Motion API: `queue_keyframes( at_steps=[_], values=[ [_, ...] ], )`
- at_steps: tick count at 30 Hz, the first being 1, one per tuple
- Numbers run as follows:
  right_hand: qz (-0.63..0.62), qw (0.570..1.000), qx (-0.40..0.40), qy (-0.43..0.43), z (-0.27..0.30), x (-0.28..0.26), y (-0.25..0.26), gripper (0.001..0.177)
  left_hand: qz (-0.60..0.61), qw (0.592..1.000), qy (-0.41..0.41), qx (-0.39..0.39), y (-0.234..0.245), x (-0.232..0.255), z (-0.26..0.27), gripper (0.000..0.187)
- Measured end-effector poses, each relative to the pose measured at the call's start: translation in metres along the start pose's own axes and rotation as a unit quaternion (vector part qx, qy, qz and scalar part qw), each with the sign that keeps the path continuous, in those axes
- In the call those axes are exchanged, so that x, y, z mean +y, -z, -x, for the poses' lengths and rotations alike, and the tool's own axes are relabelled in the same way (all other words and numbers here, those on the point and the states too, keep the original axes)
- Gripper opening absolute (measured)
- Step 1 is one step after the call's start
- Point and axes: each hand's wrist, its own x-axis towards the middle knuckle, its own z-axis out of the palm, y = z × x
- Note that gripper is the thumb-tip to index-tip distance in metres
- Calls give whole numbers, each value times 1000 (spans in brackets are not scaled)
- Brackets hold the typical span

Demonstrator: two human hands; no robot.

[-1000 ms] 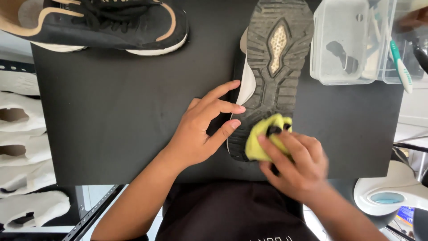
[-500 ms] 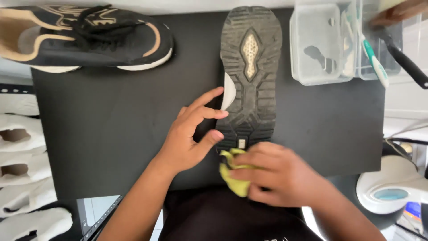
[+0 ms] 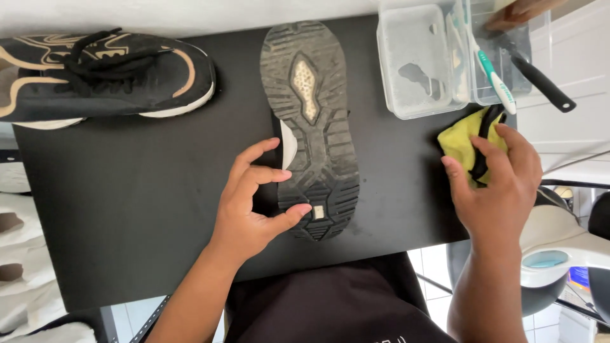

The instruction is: The person cleans the sole of a black and beige sneaker using a toothbrush and a yellow cloth. They scrub the tread pattern with the toothbrush, wipe with the cloth, and repeat the process on different sections of the sole.

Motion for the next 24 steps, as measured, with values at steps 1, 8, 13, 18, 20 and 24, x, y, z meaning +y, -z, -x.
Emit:
queue_keyframes(
  at_steps=[1, 8, 13, 18, 20, 24],
  values=[
    [2, 1000, 1, 0, -1, 0, 2, 38, 1, 1000, -2, 0, 1, 0, -1, 46],
    [-236, 919, 40, -312, -5, 10, 0, 19, -7, 1000, 19, -13, 3, 3, 0, 46],
    [-262, 889, 139, -350, -8, 7, -13, 10, -8, 1000, 14, -13, 4, 4, 0, 46],
    [-29, 982, 183, 33, -4, -9, -7, 22, 5, 1000, 23, -20, 5, 3, 1, 46],
    [-34, 995, 94, 3, 2, -6, -7, 15, 4, 1000, 22, -19, 5, 2, 1, 47],
    [-40, 998, 11, -47, 8, 9, -8, 32, 0, 999, 34, -22, 4, 3, 1, 46]
  ],
)
